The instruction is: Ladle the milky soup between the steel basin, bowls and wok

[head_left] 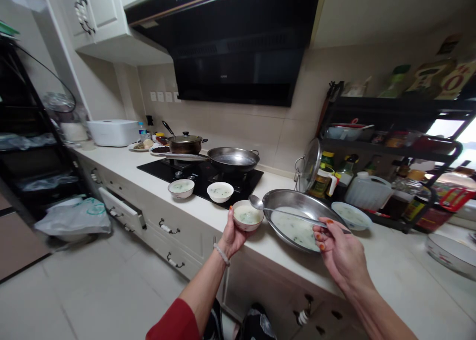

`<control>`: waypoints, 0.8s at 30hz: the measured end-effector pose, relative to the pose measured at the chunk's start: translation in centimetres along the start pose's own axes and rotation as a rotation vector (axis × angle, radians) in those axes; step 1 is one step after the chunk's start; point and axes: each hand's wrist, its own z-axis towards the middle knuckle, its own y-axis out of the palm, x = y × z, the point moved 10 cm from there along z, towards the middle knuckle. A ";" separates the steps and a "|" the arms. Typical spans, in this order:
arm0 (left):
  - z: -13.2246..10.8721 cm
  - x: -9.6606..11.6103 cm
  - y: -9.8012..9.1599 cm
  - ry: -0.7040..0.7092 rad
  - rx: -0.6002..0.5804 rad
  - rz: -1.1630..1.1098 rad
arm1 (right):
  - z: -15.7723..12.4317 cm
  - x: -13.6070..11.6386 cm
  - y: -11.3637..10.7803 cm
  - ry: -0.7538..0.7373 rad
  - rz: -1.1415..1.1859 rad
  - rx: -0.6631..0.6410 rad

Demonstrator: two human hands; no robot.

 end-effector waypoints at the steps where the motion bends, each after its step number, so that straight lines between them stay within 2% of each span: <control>1: 0.0 0.0 0.0 0.002 -0.003 0.001 | 0.3 -0.1 -0.4 -0.005 -0.002 0.008; 7: 0.1 -0.1 -0.3 -0.002 0.010 0.007 | 2.2 -1.0 -3.1 -0.117 -0.029 0.094; 11: 0.0 0.1 -0.2 0.007 0.025 0.006 | 2.8 -1.1 -4.0 -0.186 -0.210 0.089; 18: -0.1 0.0 -0.1 -0.001 0.032 0.008 | 2.4 -1.0 -3.6 -0.285 -0.567 0.000; 21: -0.2 0.0 -0.1 -0.003 0.035 0.010 | 1.9 -1.0 -3.0 -0.303 -0.609 -0.034; 24: -0.2 0.1 -0.2 0.002 0.037 0.016 | 1.8 -0.7 -2.7 -0.256 -0.553 -0.052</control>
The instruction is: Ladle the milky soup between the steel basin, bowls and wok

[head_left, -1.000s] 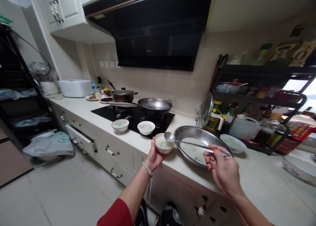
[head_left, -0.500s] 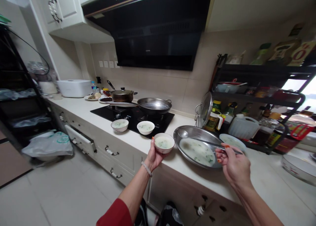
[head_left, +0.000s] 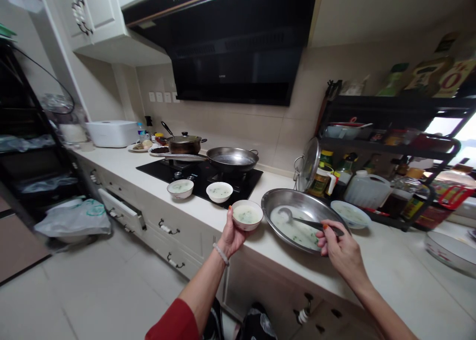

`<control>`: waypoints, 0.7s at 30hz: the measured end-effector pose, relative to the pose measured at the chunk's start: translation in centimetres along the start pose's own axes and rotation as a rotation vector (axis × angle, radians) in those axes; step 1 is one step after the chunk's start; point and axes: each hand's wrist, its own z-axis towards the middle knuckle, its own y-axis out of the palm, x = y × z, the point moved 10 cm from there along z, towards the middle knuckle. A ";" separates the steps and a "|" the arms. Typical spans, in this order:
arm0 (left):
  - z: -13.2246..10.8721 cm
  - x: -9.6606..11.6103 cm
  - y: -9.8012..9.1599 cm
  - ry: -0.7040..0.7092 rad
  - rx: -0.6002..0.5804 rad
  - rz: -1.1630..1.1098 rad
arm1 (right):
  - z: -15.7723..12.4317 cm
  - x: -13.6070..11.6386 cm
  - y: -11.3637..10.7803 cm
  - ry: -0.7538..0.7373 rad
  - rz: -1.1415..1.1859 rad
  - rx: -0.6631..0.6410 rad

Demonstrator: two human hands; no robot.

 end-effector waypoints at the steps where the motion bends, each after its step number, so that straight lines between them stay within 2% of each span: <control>1: 0.0 0.0 0.0 0.002 -0.004 0.001 | 0.0 0.2 0.0 0.028 0.037 0.000; 8: 0.1 -0.1 0.1 -0.009 -0.020 -0.013 | 0.4 3.0 -1.6 0.247 0.287 0.165; 21: 0.0 -0.1 0.2 -0.010 -0.017 -0.018 | 0.6 2.4 -2.9 0.190 0.313 0.221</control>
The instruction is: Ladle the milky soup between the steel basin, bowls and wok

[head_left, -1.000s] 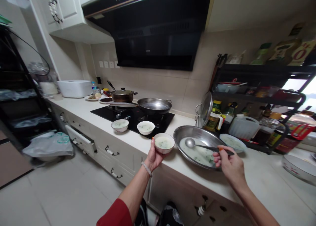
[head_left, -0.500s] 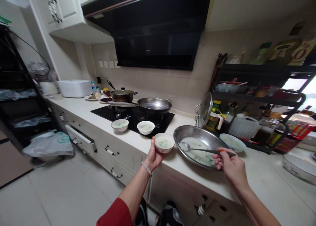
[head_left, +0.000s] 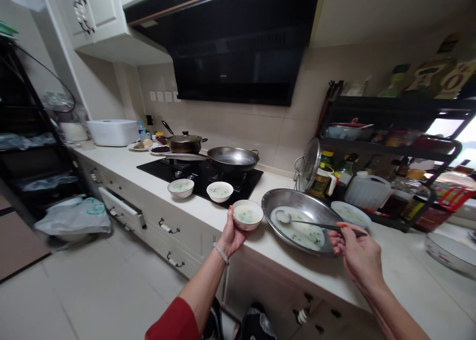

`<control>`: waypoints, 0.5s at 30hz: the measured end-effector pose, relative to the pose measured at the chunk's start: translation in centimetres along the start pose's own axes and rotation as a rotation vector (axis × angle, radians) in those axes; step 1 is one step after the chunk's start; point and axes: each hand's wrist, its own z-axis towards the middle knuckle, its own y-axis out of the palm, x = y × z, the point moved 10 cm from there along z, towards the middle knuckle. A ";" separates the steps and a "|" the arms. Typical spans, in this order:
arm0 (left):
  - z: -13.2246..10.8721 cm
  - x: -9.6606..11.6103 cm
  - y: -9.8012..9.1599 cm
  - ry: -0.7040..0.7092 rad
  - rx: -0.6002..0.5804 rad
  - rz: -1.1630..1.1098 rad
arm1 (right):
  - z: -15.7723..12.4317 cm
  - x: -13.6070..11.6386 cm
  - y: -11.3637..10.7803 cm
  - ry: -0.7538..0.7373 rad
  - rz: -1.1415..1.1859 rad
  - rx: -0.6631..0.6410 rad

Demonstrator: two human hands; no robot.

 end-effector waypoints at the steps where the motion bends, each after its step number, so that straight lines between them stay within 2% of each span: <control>1: 0.0 0.0 0.0 -0.002 0.004 0.002 | 0.0 -0.1 0.0 -0.004 -0.001 0.001; 7: 0.0 0.0 -0.1 0.002 0.012 0.006 | 0.0 -0.3 -0.3 -0.034 -0.025 0.000; 15: -0.1 0.1 0.1 0.006 0.012 0.014 | 0.1 0.1 -0.3 -0.003 0.017 0.003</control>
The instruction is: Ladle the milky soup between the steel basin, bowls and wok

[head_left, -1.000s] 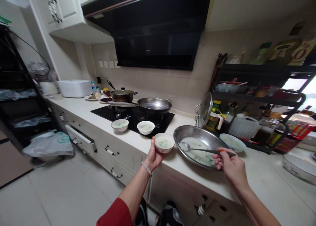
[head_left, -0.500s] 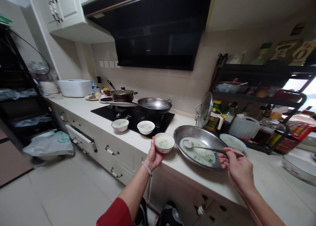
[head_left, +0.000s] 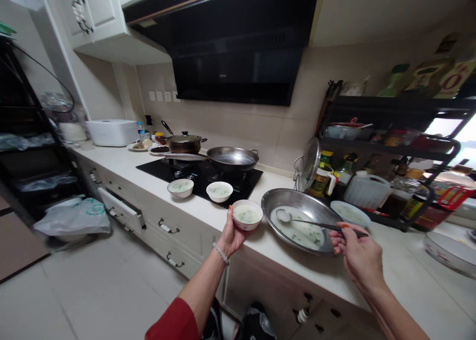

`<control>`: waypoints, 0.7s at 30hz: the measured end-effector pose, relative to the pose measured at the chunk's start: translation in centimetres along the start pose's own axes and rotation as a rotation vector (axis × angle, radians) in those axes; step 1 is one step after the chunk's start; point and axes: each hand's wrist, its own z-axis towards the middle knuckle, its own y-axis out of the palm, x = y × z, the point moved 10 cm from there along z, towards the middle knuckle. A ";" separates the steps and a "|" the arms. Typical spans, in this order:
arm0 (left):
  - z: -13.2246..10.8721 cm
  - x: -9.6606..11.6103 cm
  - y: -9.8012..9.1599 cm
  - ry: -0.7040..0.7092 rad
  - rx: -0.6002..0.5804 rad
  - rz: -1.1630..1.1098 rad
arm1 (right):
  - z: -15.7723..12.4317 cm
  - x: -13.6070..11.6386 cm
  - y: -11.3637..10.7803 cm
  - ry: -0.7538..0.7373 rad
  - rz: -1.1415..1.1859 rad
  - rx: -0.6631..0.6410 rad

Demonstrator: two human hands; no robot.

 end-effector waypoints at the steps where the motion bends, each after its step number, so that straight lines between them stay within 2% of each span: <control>1: 0.0 0.0 0.0 0.001 -0.002 0.000 | 0.0 0.0 0.0 0.005 0.004 -0.001; 21: 0.1 -0.1 0.0 -0.003 -0.023 -0.008 | -0.4 -0.2 0.3 0.034 0.042 0.000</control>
